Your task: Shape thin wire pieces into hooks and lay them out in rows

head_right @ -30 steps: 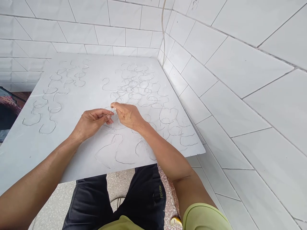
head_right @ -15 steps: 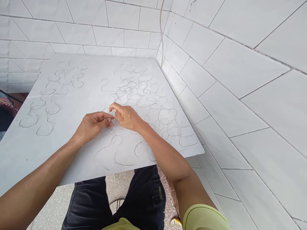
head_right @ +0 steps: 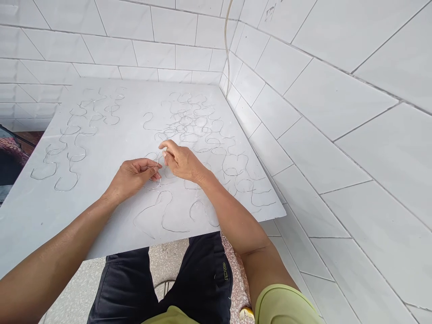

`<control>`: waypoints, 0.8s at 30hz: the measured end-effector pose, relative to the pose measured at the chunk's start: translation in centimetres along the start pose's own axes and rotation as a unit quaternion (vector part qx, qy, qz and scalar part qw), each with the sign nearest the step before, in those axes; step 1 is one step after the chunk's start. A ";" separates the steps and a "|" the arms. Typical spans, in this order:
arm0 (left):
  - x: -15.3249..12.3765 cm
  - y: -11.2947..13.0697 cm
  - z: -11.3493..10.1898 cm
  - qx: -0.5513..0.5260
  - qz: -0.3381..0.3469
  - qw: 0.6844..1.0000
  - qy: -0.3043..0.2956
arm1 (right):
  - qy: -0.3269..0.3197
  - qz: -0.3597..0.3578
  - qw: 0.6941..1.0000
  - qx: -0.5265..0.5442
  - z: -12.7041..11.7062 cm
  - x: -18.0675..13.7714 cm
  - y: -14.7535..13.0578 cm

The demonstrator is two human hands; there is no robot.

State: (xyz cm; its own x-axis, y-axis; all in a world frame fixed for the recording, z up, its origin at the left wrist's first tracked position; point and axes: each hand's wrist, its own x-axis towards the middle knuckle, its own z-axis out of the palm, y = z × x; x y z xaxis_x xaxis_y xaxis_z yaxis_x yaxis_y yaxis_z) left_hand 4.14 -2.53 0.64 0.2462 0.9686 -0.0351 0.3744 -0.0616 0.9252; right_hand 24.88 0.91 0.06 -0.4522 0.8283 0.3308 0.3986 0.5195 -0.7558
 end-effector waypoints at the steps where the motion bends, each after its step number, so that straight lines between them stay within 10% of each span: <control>1: 0.0 -0.1 0.0 0.011 0.002 1.000 0.008 | 0.007 0.011 1.000 0.003 -0.1 0.0 0.0; 24: -0.1 -0.8 1.5 0.080 0.046 0.992 0.085 | 0.045 -0.036 0.990 -0.128 1.8 0.0 0.8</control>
State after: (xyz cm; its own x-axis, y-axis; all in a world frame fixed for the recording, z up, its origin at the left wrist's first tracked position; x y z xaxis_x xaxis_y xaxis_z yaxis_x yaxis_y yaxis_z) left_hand 5.18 -2.96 -0.67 0.1357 0.9830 0.1237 0.4977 -0.1756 0.8494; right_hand 23.77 0.95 -1.59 -0.4181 0.7966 0.4367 0.5621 0.6045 -0.5645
